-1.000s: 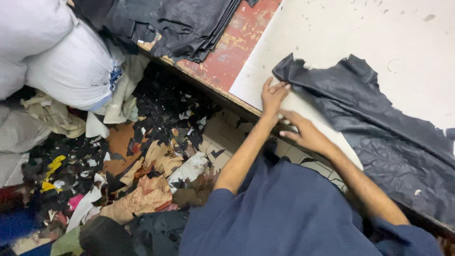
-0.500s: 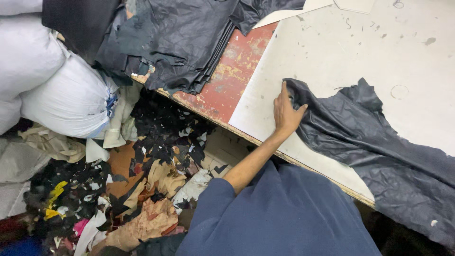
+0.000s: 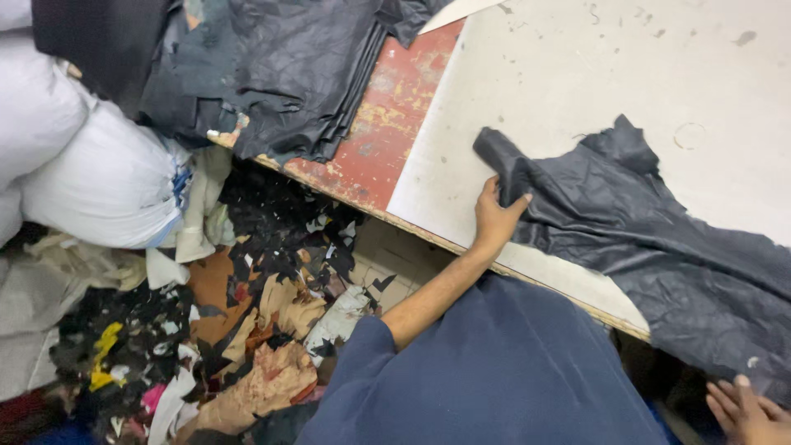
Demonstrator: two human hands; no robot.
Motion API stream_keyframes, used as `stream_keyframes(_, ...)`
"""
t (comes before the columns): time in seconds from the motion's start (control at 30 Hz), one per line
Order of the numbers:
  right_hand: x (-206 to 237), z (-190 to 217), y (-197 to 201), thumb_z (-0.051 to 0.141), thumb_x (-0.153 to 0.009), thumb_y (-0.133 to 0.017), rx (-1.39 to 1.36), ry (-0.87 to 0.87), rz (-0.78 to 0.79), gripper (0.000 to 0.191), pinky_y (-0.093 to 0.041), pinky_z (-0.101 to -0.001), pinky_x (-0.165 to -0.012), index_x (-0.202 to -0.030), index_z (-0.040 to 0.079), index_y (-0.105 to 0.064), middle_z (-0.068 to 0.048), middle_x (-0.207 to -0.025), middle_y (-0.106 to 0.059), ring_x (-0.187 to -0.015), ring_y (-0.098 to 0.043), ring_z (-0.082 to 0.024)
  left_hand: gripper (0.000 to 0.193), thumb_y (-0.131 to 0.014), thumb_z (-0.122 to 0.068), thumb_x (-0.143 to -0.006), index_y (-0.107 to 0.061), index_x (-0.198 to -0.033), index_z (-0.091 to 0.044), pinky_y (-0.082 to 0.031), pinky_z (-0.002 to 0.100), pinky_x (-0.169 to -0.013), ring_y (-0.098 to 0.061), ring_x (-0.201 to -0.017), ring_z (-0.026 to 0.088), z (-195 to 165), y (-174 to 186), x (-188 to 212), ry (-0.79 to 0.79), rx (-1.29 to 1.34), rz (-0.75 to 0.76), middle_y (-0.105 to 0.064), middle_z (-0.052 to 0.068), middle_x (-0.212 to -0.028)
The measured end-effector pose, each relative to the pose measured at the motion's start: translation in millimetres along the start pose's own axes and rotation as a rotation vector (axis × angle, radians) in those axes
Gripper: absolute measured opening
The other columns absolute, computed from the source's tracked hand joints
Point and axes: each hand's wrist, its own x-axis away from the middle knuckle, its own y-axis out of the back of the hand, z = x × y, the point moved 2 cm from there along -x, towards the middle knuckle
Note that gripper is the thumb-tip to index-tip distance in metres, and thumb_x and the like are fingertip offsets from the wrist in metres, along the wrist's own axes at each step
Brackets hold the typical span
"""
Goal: The person lays out a large piece of black fabric on a worktable, smooths it, and places a cardboard pattern on top. They then use a utility knife to cut the fabric along the pattern's edge. The person handles the fabric and pattern repeatedly to align and trace the cut line.
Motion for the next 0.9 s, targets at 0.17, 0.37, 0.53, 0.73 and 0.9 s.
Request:
stream_keyframes(0.17, 24, -13, 14, 0.011, -0.110, -0.071, -0.313, 0.118, 0.041, 0.029, -0.064, -0.0380, -0.086, -0.129, -0.005, -0.056, -0.019, -0.120, -0.067, -0.103, -0.074, -0.031, 0.035, -0.079, -0.019, -0.088, -0.071, -0.111, 0.006, -0.053, 0.029, -0.078, -0.067, -0.087, 0.015, 0, 0, 8, 0.263, 0.260, 0.149, -0.075, 0.010, -0.101)
stream_keyframes(0.37, 52, -7, -9, 0.025, -0.102, -0.072, -0.367, 0.148, -0.085, 0.060, -0.066, -0.0457, -0.075, -0.142, 0.000, -0.035, -0.015, -0.124, -0.059, -0.098, -0.072, -0.027, 0.026, -0.074, -0.004, -0.097, -0.066, -0.119, 0.006, -0.053, 0.031, -0.087, -0.067, -0.094, 0.016, -13, 13, -2, 0.164, 0.570, 0.126, -0.073, 0.010, -0.110)
stream_keyframes(0.53, 60, 6, -20, 0.024, -0.100, -0.075, -0.482, 0.174, -0.143, 0.063, -0.065, -0.0424, -0.072, -0.137, 0.002, -0.029, -0.020, -0.117, -0.060, -0.087, -0.073, -0.029, 0.026, -0.070, -0.005, -0.097, -0.066, -0.122, 0.005, -0.054, 0.031, -0.092, -0.069, -0.101, 0.017, -24, 3, 9, 0.193, 0.634, 0.132, -0.074, 0.010, -0.114)
stream_keyframes(0.73, 67, 4, -13, 0.019, -0.103, -0.075, -0.548, 0.281, -0.219, 0.058, -0.065, -0.0376, -0.065, -0.137, -0.003, -0.033, -0.015, -0.109, -0.060, -0.079, -0.073, -0.026, 0.028, -0.072, -0.004, -0.096, -0.066, -0.122, 0.004, -0.052, 0.031, -0.094, -0.068, -0.103, 0.018, -31, -1, 13, 0.154, 0.586, 0.137, -0.073, 0.010, -0.116)
stream_keyframes(0.9, 64, 10, -6, 0.015, -0.098, -0.076, -0.585, 0.278, -0.240, 0.056, -0.062, -0.0336, -0.061, -0.136, -0.001, -0.038, -0.012, -0.105, -0.065, -0.075, -0.073, -0.023, 0.029, -0.071, -0.008, -0.097, -0.067, -0.124, 0.001, -0.054, 0.033, -0.096, -0.069, -0.107, 0.019, -33, 7, 18, 0.198, 0.568, 0.120, -0.072, 0.009, -0.118)
